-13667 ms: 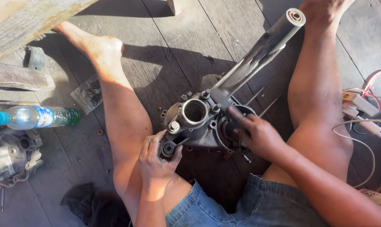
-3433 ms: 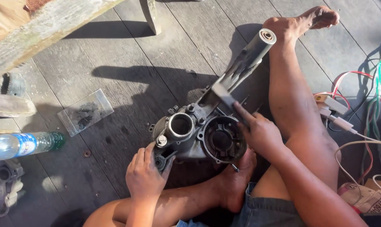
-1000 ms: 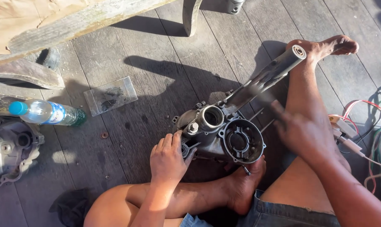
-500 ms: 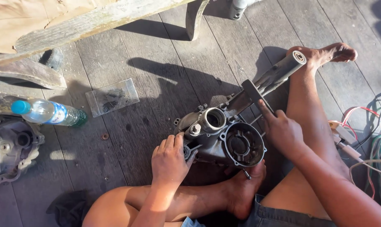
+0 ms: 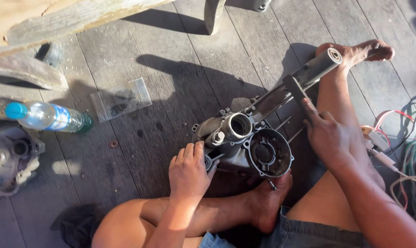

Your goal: The person sits on a wooden floor and scrubs a metal engine part with a wire brush. They rotate the part to clean different sides and then use a hammer to tap it.

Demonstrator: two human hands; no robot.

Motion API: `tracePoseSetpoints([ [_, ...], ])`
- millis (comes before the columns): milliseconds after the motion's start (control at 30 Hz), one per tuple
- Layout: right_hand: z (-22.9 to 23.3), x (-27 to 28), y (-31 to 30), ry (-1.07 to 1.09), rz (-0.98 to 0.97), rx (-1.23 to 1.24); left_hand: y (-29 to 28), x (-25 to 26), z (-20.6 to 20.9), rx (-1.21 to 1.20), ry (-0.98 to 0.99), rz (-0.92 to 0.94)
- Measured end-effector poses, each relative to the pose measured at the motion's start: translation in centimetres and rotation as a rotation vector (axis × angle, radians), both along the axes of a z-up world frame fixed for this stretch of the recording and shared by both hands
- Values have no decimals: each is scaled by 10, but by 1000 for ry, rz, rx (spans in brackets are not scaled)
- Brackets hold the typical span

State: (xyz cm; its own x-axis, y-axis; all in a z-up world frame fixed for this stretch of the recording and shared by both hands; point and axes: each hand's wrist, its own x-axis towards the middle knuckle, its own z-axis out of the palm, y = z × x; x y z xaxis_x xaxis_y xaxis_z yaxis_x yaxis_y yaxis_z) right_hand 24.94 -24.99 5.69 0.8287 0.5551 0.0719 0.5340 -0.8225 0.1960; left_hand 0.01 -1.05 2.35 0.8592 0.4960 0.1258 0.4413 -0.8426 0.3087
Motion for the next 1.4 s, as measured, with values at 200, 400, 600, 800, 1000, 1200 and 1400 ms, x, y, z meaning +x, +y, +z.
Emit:
tracePoseSetpoints([
  [200, 8, 22, -4, -107, 73, -26, -1, 0, 2, 6, -13, 19],
  [400, 49, 2, 27, -90, 175, 93, 2, 0, 0, 10, -25, 15],
  [600, -11, 24, 3, 105, 65, -49, 4, 1, -4, 29, -34, 7],
  [800, 9, 40, 13, 178, 59, -163, 5, 1, -4, 23, -32, 7],
  [1000, -56, 83, -9, 302, -18, -73, 8, 5, -24, 40, -48, 6],
  [1200, -18, 16, 33, 241, -67, -275, 6, 1, -24, 19, -38, -3],
  [1400, -60, 35, -14, 328, -187, -65, 6, 0, -28, 25, -51, -21],
])
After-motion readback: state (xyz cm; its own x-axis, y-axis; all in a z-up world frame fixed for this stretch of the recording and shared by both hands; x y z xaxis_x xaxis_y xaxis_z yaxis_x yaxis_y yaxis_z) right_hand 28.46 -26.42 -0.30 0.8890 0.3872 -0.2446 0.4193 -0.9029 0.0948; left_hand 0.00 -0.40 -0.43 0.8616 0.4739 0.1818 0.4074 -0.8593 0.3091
